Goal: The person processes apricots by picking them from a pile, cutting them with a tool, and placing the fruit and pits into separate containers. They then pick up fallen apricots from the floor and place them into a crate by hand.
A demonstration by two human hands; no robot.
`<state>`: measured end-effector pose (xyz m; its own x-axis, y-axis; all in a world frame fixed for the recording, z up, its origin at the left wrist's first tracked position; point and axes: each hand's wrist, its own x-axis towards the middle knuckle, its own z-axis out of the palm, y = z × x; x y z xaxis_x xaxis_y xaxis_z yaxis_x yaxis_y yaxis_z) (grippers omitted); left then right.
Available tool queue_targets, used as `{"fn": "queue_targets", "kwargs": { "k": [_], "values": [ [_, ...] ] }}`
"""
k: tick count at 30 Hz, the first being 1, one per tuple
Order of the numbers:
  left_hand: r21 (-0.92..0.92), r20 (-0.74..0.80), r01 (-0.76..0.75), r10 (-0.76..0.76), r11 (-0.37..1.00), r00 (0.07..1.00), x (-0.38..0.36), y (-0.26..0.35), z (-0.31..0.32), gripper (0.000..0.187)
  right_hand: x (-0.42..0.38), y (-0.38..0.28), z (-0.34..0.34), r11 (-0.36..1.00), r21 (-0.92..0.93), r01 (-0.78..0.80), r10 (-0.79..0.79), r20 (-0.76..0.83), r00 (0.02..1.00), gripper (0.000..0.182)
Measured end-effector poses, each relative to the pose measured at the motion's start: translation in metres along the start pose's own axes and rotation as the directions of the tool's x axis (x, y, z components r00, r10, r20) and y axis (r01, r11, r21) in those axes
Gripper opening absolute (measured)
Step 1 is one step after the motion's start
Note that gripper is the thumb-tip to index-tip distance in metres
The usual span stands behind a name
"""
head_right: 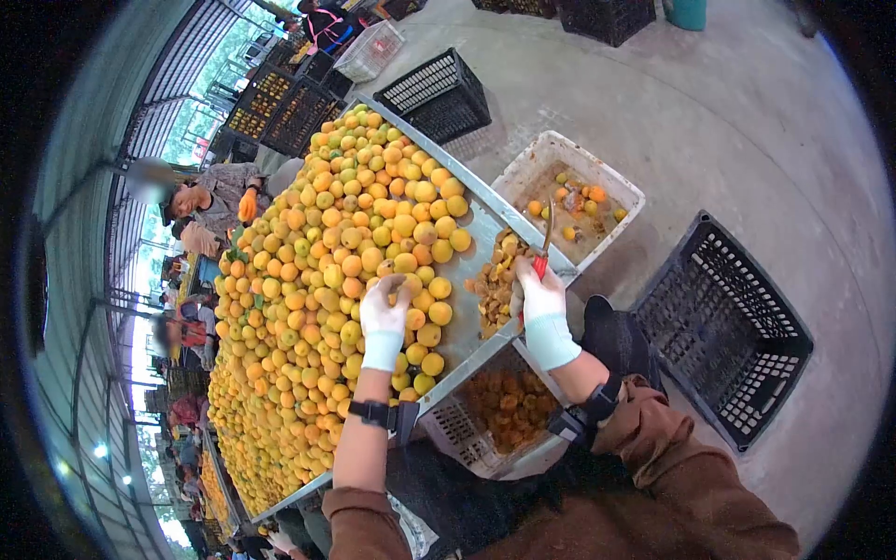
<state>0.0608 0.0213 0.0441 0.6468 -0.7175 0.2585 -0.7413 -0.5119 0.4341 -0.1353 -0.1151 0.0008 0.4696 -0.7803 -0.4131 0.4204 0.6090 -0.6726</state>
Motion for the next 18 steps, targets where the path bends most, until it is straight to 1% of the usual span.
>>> {"fn": "queue_targets", "kwargs": {
  "k": [1,2,3,4,6,7,8,10,11,12,13,15,17,18],
  "values": [
    [0.189,0.004,-0.093,0.094,0.978,0.996,0.015,-0.007,0.011,0.026,0.0,0.001,-0.001,0.998,-0.003,-0.056,0.056,0.021,0.998,0.025],
    [0.369,0.023,-0.182,0.187,0.911,0.982,0.03,-0.013,0.023,0.03,0.001,0.001,-0.002,0.994,-0.006,-0.11,0.11,0.041,0.993,0.025],
    [0.515,0.12,-0.123,0.071,0.848,0.99,0.045,-0.012,0.033,0.045,0.0,0.001,0.001,0.992,0.003,-0.126,0.126,0.035,0.991,0.025],
    [0.512,0.114,-0.128,0.081,0.849,0.99,0.056,-0.007,0.041,0.045,0.001,0.003,0.0,0.99,0.003,-0.138,0.137,0.06,0.989,0.025],
    [0.76,0.266,-0.149,-0.093,0.632,0.959,0.075,-0.003,0.054,0.054,0.0,0.0,0.001,0.989,-0.001,-0.15,0.15,0.059,0.987,0.025],
    [0.78,0.276,-0.154,-0.113,0.607,0.954,0.083,-0.006,0.061,0.058,0.0,-0.001,0.002,0.99,-0.003,-0.143,0.143,0.066,0.988,0.025],
    [0.779,0.268,-0.147,-0.112,0.61,0.957,0.088,-0.008,0.067,0.058,0.0,-0.003,0.002,0.986,-0.008,-0.165,0.165,0.061,0.984,0.023],
    [0.831,0.281,-0.15,-0.173,0.535,0.944,0.096,-0.001,0.071,0.055,0.002,-0.004,0.002,0.982,-0.018,-0.187,0.188,0.062,0.98,0.022],
    [0.847,0.285,-0.165,-0.169,0.506,0.944,0.098,-0.002,0.075,0.053,0.003,-0.004,0.001,0.981,0.0,-0.196,0.196,0.073,0.978,0.021],
    [0.846,0.279,-0.157,-0.174,0.509,0.944,0.098,-0.003,0.074,0.053,0.003,-0.004,0.001,0.978,0.016,-0.207,0.205,0.085,0.975,0.019],
    [0.838,0.291,-0.175,-0.152,0.517,0.945,0.097,-0.003,0.073,0.05,0.002,-0.006,0.005,0.979,0.006,-0.202,0.202,0.061,0.978,0.019],
    [0.829,0.298,-0.188,-0.131,0.526,0.946,0.096,-0.004,0.07,0.048,0.005,-0.005,0.005,0.978,-0.015,-0.21,0.21,0.077,0.975,0.018],
    [0.793,0.224,-0.134,-0.08,0.594,0.971,0.093,-0.009,0.062,0.043,0.002,-0.006,0.004,0.975,-0.03,-0.22,0.222,0.081,0.972,0.018],
    [0.728,0.162,-0.08,-0.057,0.68,0.985,0.091,-0.009,0.056,0.04,0.0,-0.008,0.006,0.974,-0.041,-0.221,0.224,0.099,0.97,0.017]
  ]
}}
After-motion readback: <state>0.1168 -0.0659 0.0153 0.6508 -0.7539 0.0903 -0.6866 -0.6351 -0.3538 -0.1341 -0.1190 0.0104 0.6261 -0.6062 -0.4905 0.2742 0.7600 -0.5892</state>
